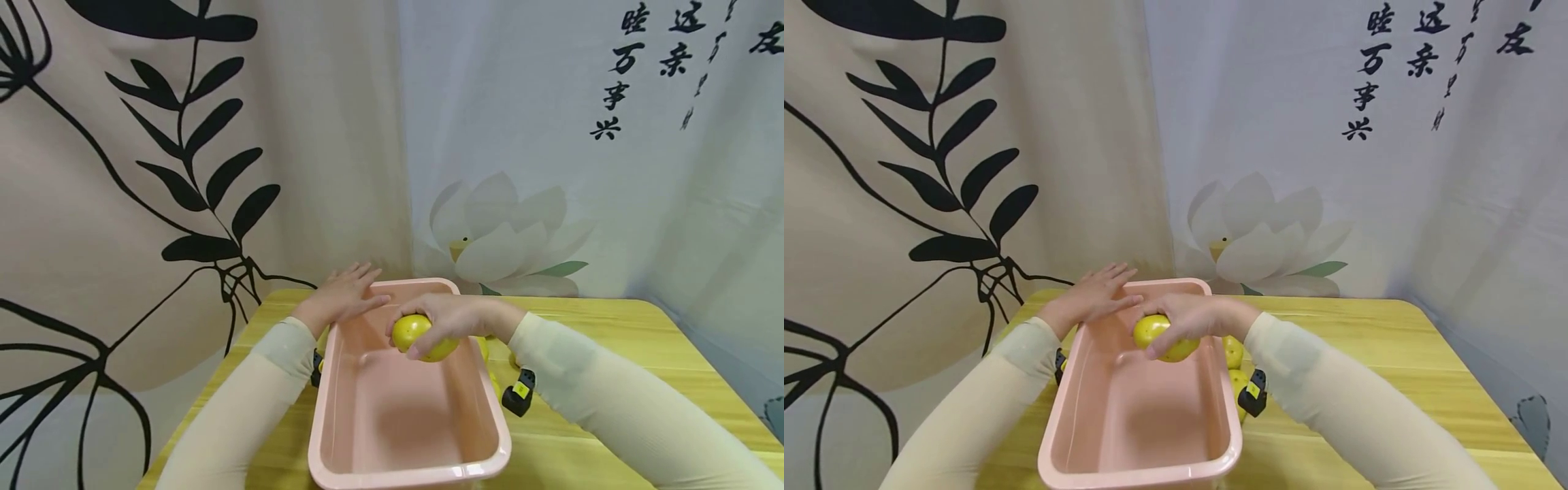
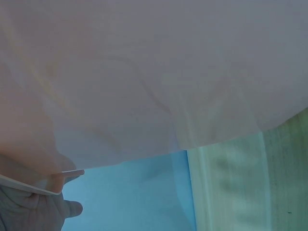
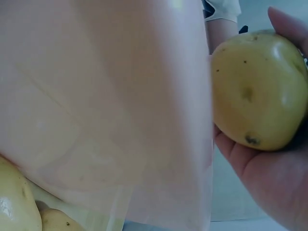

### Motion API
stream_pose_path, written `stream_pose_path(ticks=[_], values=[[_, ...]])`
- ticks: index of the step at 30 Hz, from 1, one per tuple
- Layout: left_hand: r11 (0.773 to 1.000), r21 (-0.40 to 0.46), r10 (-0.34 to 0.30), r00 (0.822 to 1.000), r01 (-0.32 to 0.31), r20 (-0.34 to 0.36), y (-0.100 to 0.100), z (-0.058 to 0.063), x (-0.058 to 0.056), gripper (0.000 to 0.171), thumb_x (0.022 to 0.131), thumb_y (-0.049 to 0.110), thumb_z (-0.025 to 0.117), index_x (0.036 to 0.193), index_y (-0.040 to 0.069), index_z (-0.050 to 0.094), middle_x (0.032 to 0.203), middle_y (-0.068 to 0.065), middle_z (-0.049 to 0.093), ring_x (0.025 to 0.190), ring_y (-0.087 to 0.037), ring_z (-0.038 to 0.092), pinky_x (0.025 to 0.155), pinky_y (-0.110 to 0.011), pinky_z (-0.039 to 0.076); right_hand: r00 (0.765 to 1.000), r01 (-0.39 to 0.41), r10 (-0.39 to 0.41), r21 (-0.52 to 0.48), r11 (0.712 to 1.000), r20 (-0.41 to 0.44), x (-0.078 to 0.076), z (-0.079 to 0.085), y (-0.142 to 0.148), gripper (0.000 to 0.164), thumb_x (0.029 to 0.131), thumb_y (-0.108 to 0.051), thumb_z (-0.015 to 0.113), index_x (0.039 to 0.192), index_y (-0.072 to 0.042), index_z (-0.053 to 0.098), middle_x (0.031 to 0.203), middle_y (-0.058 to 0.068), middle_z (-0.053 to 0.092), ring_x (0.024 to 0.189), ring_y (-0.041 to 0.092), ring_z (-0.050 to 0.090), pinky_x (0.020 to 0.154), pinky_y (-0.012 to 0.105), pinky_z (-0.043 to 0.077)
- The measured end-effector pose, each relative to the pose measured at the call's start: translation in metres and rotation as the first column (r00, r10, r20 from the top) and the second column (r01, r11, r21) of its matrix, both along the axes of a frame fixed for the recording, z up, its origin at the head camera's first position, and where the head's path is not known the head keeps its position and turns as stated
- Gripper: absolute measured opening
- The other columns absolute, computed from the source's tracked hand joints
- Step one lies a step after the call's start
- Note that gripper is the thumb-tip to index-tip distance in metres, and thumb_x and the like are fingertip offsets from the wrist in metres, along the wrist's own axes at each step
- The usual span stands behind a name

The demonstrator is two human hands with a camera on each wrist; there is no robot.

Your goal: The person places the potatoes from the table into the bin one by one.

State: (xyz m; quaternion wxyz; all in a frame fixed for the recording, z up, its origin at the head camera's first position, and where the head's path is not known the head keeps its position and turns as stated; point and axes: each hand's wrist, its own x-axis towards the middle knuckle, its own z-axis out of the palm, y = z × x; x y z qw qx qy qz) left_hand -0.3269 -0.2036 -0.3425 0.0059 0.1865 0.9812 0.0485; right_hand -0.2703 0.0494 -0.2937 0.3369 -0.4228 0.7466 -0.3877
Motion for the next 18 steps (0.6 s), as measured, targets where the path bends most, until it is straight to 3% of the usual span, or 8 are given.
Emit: stream_pose_path(ticks=[7,18], values=[[1.000,-0.023,-0.006,1.000,0.006,0.001,0.001,0.000,-0.002,0.078,0.093,0.071,0.027,0.154,0.023,0.024,0.160,-0.008,0.014,0.147,-0.030,0.007,0.113,-0.060,0.007,0.999,-0.024,0.028,0.105,0.994,-0.033,0.003,0.001,-0.005,0.040,0.078,-0.026,0.076,0.116,-0.020,0.064,0.102,0.003,0.064,0.082,0.015,0.063,0.072,0.033,0.055],[1.000,0.003,-0.020,0.999,0.020,0.026,0.000,0.002,-0.001,0.069,0.098,0.063,0.026,0.154,0.022,0.023,0.160,-0.009,0.016,0.146,-0.031,0.008,0.113,-0.061,0.007,0.975,-0.142,0.183,0.280,0.949,-0.125,0.009,0.009,-0.038,0.036,0.076,-0.031,0.076,0.110,-0.026,0.064,0.098,-0.003,0.062,0.084,0.010,0.061,0.074,0.027,0.054]])
